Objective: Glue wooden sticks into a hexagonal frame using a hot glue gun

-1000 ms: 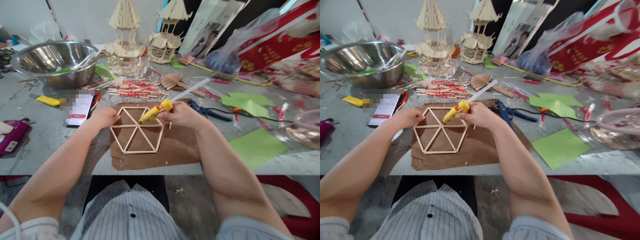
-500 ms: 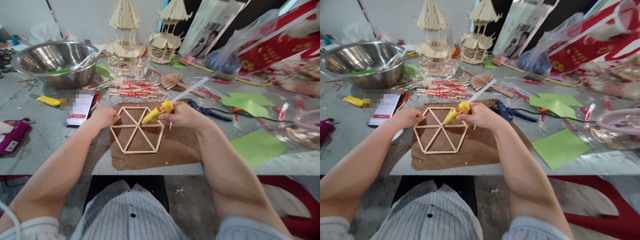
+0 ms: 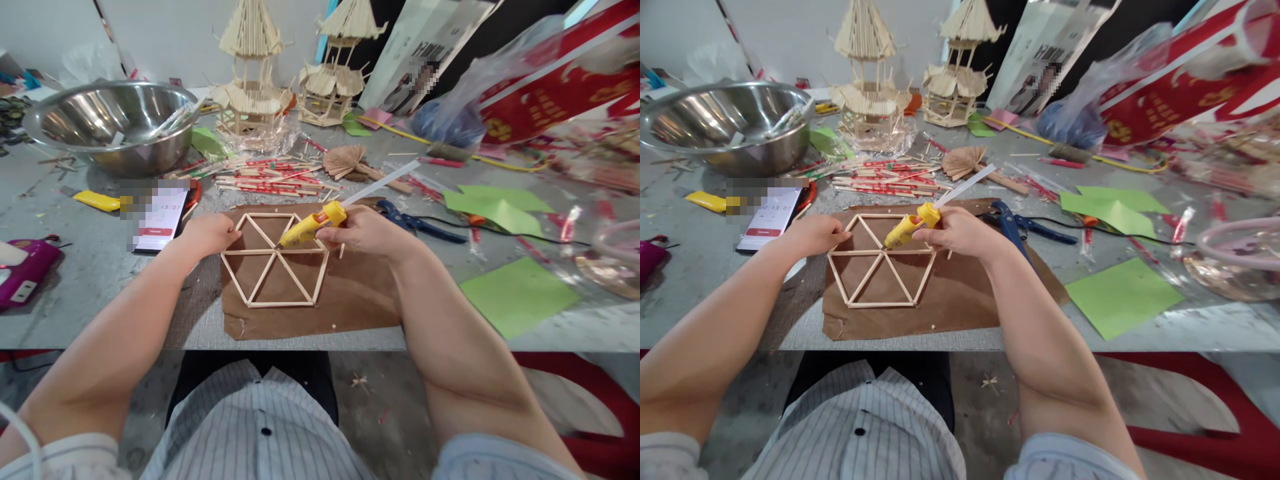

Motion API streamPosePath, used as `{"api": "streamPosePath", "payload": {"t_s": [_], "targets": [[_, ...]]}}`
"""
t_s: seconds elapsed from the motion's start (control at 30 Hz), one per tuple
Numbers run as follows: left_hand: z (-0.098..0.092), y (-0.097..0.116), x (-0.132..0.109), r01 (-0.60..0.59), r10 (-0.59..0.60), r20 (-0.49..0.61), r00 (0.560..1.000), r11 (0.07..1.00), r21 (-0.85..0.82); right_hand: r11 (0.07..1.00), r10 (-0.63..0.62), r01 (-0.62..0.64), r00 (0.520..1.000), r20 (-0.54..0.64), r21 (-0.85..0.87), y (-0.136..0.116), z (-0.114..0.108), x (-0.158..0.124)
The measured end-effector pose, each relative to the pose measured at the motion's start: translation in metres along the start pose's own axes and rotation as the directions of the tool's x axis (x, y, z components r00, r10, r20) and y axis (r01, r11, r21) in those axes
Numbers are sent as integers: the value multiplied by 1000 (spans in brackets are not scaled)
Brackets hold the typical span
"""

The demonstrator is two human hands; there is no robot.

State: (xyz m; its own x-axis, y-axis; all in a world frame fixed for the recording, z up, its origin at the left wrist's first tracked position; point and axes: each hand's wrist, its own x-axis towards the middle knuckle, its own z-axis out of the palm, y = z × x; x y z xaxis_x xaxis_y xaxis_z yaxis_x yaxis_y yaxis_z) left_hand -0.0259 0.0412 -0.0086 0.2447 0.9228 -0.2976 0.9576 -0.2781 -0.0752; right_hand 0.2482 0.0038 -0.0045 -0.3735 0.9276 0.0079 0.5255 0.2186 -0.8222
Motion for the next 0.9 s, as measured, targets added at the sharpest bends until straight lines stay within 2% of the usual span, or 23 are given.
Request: {"api": "streamPosePath", "payload": {"t_s": [0.13, 0.33, 0.73, 0.9], "targets": [[1, 0, 1, 3, -3, -13, 1000, 1000, -6, 1000, -14, 13, 998, 58, 20, 0, 1, 0], [3, -1, 2, 2, -2, -20, 1000, 1000, 6, 992, 86, -99, 984, 157, 80, -2, 1, -2], [1, 0, 0, 21, -21, -9, 1000, 1000, -1, 998, -17, 13, 998, 63, 63, -1, -4, -2], [2, 0, 1, 19, -19, -16, 1000, 1000, -2, 998, -51, 50, 999, -11, -35, -1, -3, -2]]}}
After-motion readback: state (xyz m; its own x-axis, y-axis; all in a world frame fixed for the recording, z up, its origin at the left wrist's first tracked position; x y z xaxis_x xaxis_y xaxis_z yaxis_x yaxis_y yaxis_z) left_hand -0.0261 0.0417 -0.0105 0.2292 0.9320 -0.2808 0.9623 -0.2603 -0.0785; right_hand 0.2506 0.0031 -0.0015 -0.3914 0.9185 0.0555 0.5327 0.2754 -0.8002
